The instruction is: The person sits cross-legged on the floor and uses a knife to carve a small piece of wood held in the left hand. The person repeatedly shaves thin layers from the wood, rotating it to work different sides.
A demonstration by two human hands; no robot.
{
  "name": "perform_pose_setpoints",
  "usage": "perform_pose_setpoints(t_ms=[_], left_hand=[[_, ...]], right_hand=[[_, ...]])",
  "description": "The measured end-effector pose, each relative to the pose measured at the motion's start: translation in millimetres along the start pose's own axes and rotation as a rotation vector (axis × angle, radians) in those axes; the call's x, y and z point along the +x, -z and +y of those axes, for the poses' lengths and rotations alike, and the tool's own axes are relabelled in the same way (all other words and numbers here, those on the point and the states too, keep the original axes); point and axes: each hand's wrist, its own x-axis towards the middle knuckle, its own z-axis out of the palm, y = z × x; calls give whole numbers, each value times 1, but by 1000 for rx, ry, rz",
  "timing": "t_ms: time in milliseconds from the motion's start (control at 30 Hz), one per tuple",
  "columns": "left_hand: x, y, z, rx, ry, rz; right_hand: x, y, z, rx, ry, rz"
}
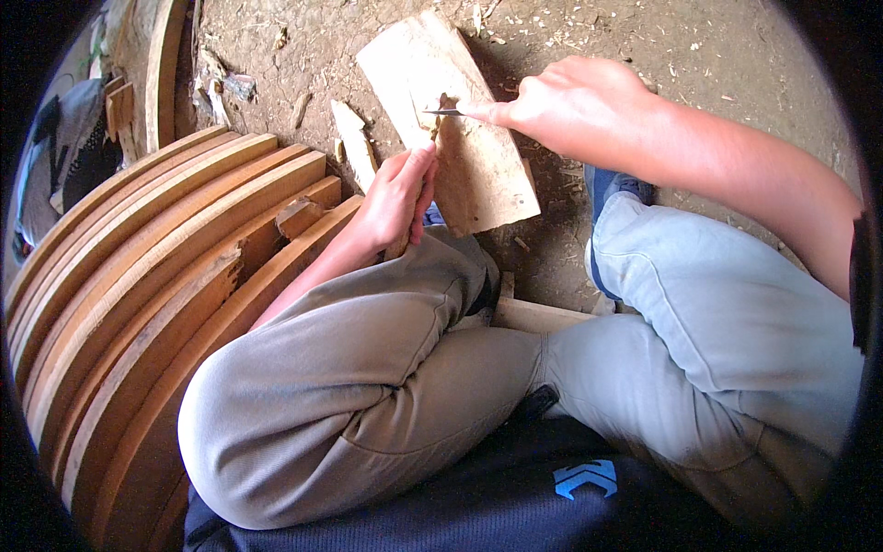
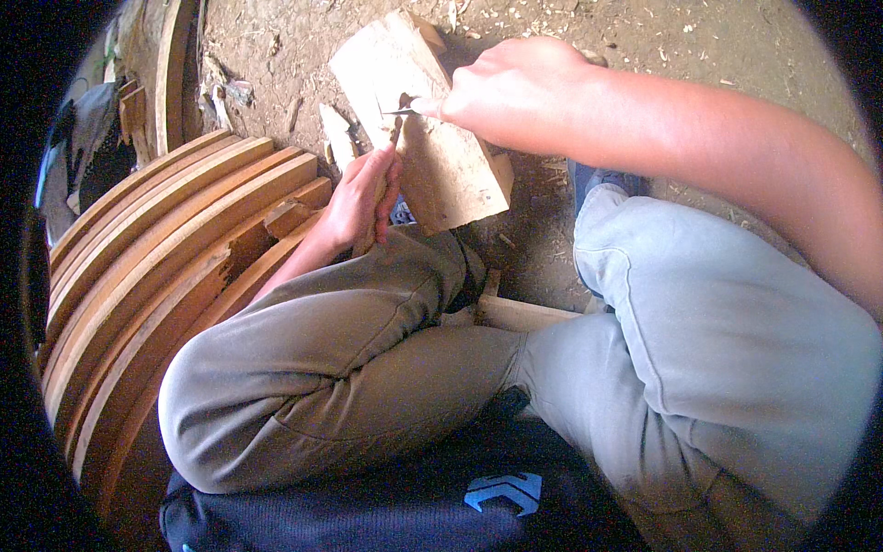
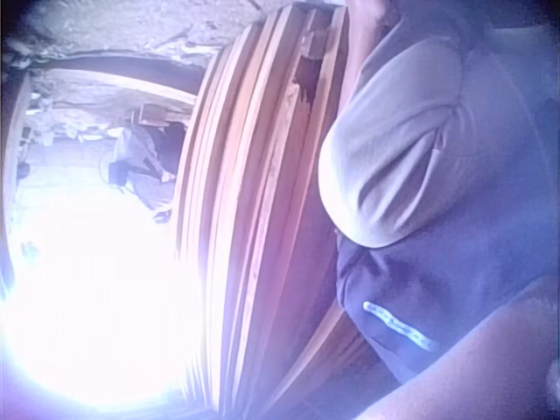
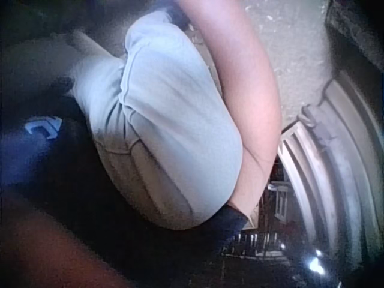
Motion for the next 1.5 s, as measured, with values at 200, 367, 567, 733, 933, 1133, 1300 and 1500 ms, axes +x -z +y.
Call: perform_pose_setpoints(t_ms=[200, 367, 567, 733, 933, 1133, 1300, 1500], left_hand=[[-1, -2, -1, 88, -8, 46], [-3, -8, 5, 119, -18, 80], [-4, -8, 6, 107, -9, 97], [2, -1, -5, 39, -27, 25], [-8, 0, 2, 74, 43, 93], [-5, -3, 13, 155, 97, 161], [-7, 6, 14, 242, 19, 237], [-3, 11, 6, 409, -28, 247]], right_hand=[[2, -11, -11, -121, 79, 58], [26, 24, -40, -161, -11, -376], [36, 39, -62, -323, -35, -456], [32, 28, -69, -342, -138, -387], [27, 29, -36, -211, -72, -155], [5, 27, -2, 174, -72, 108], [10, 15, -1, 186, -164, -73], [10, 11, 1, 237, -179, -107]])
